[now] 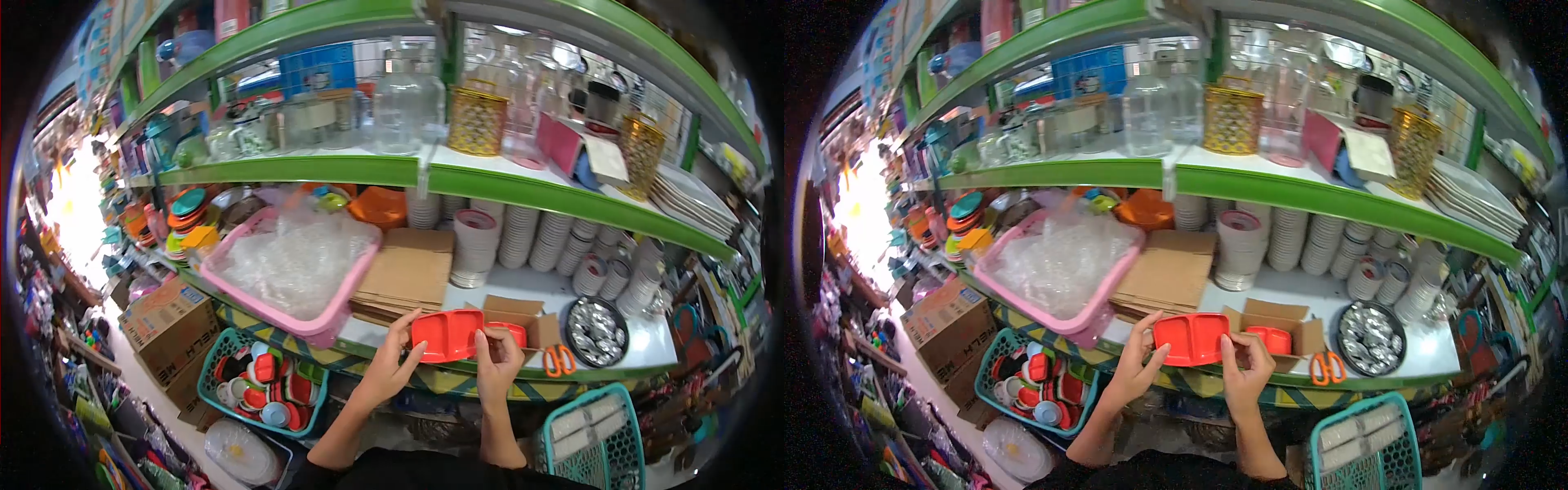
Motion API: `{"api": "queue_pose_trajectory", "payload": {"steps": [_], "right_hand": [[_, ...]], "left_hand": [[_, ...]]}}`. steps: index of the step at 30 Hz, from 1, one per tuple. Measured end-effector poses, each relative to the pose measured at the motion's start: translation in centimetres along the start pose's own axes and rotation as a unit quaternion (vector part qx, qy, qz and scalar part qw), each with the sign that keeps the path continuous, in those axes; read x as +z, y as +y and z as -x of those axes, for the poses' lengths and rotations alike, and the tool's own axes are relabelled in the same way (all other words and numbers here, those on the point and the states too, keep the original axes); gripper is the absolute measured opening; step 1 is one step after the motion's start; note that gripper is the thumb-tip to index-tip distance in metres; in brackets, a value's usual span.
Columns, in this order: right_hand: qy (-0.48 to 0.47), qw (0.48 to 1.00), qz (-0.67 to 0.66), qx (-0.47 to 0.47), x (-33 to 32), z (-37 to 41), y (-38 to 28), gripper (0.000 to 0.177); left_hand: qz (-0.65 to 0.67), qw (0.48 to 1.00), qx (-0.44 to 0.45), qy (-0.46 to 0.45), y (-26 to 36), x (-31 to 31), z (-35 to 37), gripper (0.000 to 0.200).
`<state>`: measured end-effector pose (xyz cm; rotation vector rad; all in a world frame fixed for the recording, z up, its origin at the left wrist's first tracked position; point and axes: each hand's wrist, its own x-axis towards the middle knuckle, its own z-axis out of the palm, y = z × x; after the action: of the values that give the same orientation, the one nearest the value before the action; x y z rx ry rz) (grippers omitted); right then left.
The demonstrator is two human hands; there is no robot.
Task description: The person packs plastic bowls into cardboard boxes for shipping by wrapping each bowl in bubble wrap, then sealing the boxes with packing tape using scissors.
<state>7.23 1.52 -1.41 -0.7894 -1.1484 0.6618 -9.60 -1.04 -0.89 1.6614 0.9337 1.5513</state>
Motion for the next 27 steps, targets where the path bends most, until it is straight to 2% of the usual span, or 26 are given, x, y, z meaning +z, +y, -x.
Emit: {"api": "queue_pose_trajectory", "payload": {"steps": [2, 6, 8, 10, 14, 16, 18, 20, 23, 27], "right_hand": [[0.020, 0.999, 0.038, -0.002, -1.9, -0.3, 0.1, 0.006], [0.049, 0.992, 0.108, -0.030, -4.3, -1.5, 0.1, 0.009], [0.039, 0.981, 0.176, -0.076, -5.2, -2.3, 0.2, 0.013], [0.046, 0.979, 0.193, -0.050, -6.1, -3.0, 0.8, 0.015], [0.041, 0.953, 0.290, -0.074, -8.0, -5.0, 1.5, 0.016], [-0.004, 0.912, 0.403, -0.078, -8.9, -6.0, 1.2, 0.014], [-0.007, 0.910, 0.409, -0.063, -9.9, -6.8, 2.6, 0.014], [-0.045, 0.879, 0.475, -0.013, -10.8, -7.6, 3.5, 0.015], [-0.073, 0.866, 0.493, 0.033, -11.6, -8.4, 4.2, 0.015], [-0.101, 0.869, 0.474, 0.103, -12.3, -8.9, 5.5, 0.014]], "left_hand": [[0.023, 0.999, -0.009, -0.027, -0.5, 1.7, -0.5, 0.047], [-0.032, 0.999, -0.005, -0.014, -1.0, 4.4, -1.8, 0.047], [-0.141, 0.990, 0.024, 0.017, -1.7, 5.3, -2.4, 0.048], [-0.121, 0.992, 0.033, 0.032, -2.8, 6.4, -3.3, 0.046], [-0.149, 0.986, 0.054, 0.053, -4.5, 8.0, -5.2, 0.041], [-0.220, 0.975, 0.024, 0.011, -4.4, 8.5, -6.1, 0.038], [-0.207, 0.978, 0.002, 0.017, -6.2, 9.3, -7.1, 0.034], [-0.338, 0.938, 0.082, 0.007, -7.3, 9.6, -7.7, 0.039], [-0.379, 0.923, 0.053, -0.025, -6.7, 10.3, -8.1, 0.039], [-0.415, 0.907, 0.070, -0.033, -7.3, 10.4, -7.9, 0.035]]}}
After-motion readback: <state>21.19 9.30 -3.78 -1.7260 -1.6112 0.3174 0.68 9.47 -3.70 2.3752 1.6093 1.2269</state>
